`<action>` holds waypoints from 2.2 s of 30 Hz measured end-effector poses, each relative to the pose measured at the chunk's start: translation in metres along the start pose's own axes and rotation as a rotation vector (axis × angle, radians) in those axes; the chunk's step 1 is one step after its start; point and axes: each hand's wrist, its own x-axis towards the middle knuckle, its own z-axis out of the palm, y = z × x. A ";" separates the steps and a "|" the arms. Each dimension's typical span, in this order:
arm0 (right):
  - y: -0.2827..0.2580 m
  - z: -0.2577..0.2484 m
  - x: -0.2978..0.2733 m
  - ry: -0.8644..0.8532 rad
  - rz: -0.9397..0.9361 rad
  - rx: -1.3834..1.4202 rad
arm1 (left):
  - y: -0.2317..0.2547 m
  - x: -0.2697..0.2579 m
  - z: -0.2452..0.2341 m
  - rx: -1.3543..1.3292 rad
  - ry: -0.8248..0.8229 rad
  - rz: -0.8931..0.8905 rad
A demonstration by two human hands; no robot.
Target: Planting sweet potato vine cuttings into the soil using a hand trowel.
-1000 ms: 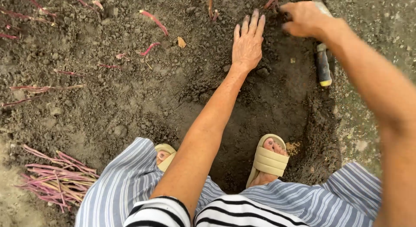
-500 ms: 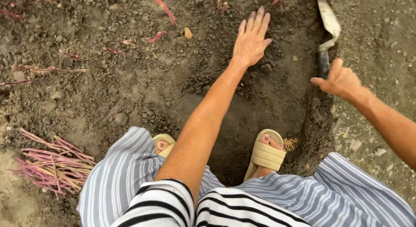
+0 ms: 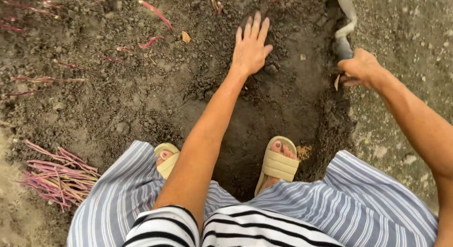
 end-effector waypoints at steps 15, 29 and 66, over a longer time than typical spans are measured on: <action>-0.060 0.048 -0.025 0.049 -0.475 1.251 | 0.033 -0.094 -0.010 0.071 -0.040 -0.089; -0.165 0.186 -0.052 0.027 -1.161 0.970 | 0.074 -0.118 -0.001 -0.364 -0.127 -0.329; 0.001 0.113 -0.232 0.400 -0.457 -0.403 | -0.025 -0.209 -0.022 0.143 -0.225 0.309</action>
